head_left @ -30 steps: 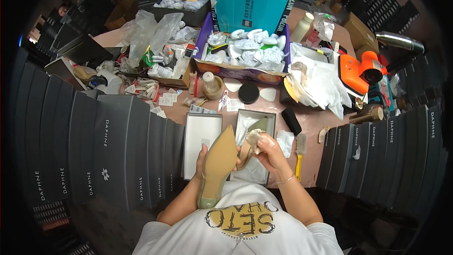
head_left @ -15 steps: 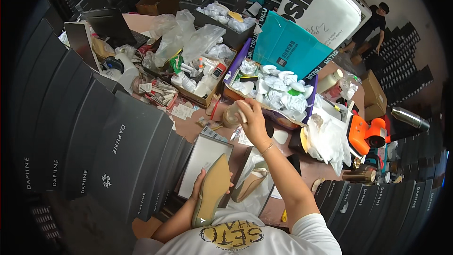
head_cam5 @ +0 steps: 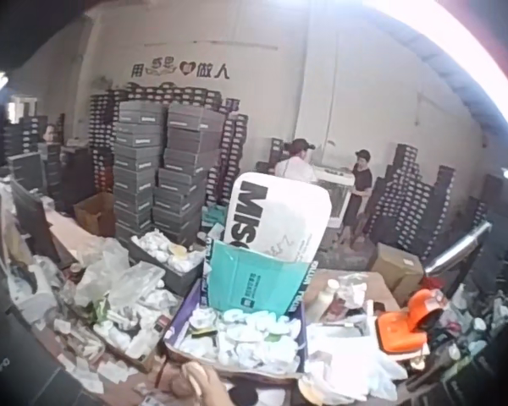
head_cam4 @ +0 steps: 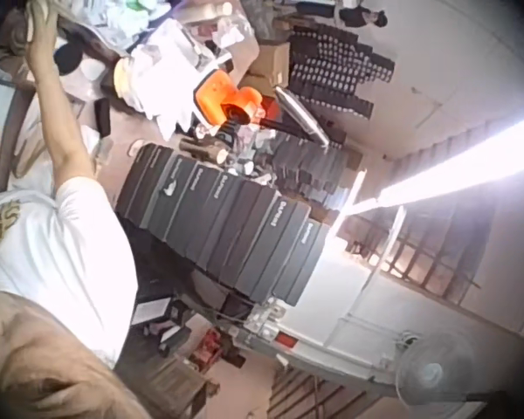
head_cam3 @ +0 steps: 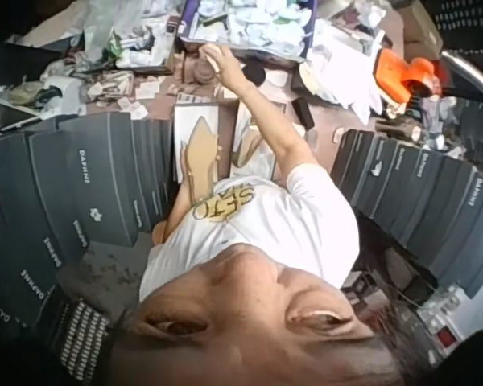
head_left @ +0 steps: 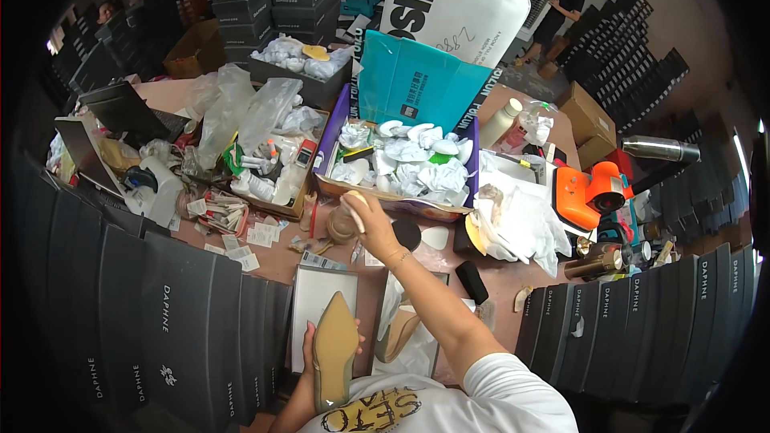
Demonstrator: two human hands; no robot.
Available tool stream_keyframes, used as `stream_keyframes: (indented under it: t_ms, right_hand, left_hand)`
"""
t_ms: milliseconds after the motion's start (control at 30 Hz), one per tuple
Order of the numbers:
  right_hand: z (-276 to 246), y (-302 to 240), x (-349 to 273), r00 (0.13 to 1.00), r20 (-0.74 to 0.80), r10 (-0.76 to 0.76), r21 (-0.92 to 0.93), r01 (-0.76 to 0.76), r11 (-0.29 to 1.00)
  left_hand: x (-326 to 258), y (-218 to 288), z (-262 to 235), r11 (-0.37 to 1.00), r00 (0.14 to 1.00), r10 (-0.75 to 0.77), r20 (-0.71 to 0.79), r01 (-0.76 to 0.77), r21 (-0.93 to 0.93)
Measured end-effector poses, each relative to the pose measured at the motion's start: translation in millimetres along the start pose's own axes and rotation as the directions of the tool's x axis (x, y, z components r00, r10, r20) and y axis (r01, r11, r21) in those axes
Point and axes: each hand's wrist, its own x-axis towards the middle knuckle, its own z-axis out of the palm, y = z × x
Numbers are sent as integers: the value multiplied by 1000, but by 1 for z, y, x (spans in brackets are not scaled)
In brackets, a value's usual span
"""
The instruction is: Inspect shoes, brush off dust, wrap them in protective paper, and pack them into a shoebox.
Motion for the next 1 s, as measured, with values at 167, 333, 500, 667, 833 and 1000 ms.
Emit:
stream_keyframes:
  t_ms: [167, 333, 500, 667, 833, 1000]
  right_hand:
    - [-56, 5, -32, 694, -442, 568, 607, -235, 759]
    - [-47, 14, -64, 534, -116, 837, 986, -41, 163]
    - [-50, -6, -27, 730, -440, 524, 550, -242, 799]
    - [-25, -13, -5, 984, -179, 11, -6, -12, 1000]
    - [20, 8, -18, 991, 126, 44, -171, -22, 985]
    - [-15, -53, -2, 991, 130, 19, -280, 18, 960]
  left_hand:
    - [6, -5, 3, 993, 990, -52, -133, 65, 94]
    - [12, -15, -12, 967, 995, -100, -19, 92, -237]
    - [8, -11, -10, 999, 993, -6, 115, 12, -51]
    - [-4, 10, 9, 976, 987, -156, -30, 159, 148]
    - [-12, 21, 28, 990, 985, -139, -103, 141, 10]
    - [-16, 16, 35, 998, 984, -49, -174, 54, 23]
